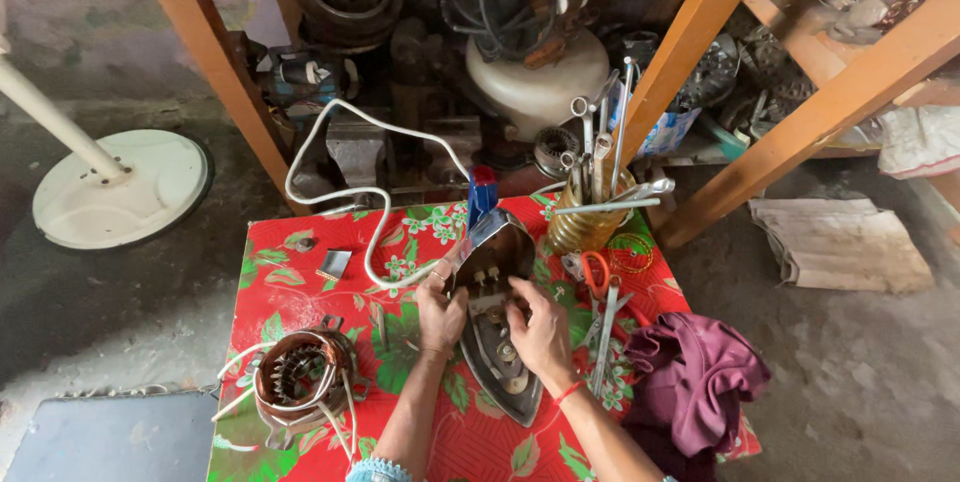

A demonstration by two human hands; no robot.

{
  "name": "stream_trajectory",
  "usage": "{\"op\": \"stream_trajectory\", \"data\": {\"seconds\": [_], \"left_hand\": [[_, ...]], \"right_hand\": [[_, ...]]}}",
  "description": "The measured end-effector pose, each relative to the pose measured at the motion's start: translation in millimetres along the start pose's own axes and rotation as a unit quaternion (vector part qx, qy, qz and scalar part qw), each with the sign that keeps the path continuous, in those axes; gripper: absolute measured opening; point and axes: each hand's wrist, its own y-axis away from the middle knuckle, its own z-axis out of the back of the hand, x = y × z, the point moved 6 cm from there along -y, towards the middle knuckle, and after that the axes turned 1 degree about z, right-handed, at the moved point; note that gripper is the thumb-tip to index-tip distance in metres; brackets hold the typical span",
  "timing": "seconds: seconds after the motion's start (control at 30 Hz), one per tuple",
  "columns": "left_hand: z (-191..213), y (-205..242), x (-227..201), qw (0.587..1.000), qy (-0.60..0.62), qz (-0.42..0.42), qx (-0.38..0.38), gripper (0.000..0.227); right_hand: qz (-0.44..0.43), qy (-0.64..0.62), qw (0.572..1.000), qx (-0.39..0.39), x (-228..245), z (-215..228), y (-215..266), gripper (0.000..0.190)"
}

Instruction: The person repairs a disassembled electric iron on a table. They use pliers to manipulate internal components and wires, then use a soldering iron to solder connections. The person also uses a screwdriver to adjust parts within the iron's casing.

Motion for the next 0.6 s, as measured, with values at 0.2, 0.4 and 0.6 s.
{"op": "stream_trajectory", "data": {"seconds": [0.2, 0.4, 0.6], "left_hand": [[9.5, -1.4, 7.4, 0.996, -0.082, 0.011, -0.033, 0.065], [12.1, -2.7, 13.0, 0.997, -0.062, -0.016, -0.037, 0.052], [10.7, -2.6, 14.5, 0.998, -0.046, 0.009, -0.030, 0.048]], "right_hand": [[-0.072, 0.023, 0.997, 0.016, -20.8, -9.5, -21.3, 0.025], [-0.120, 0.004, 0.993, -0.008, -24.7, -18.9, -20.2, 0.023], [-0.128, -0.004, 0.992, -0.024, -18.8, -20.4, -20.2, 0.021]]}}
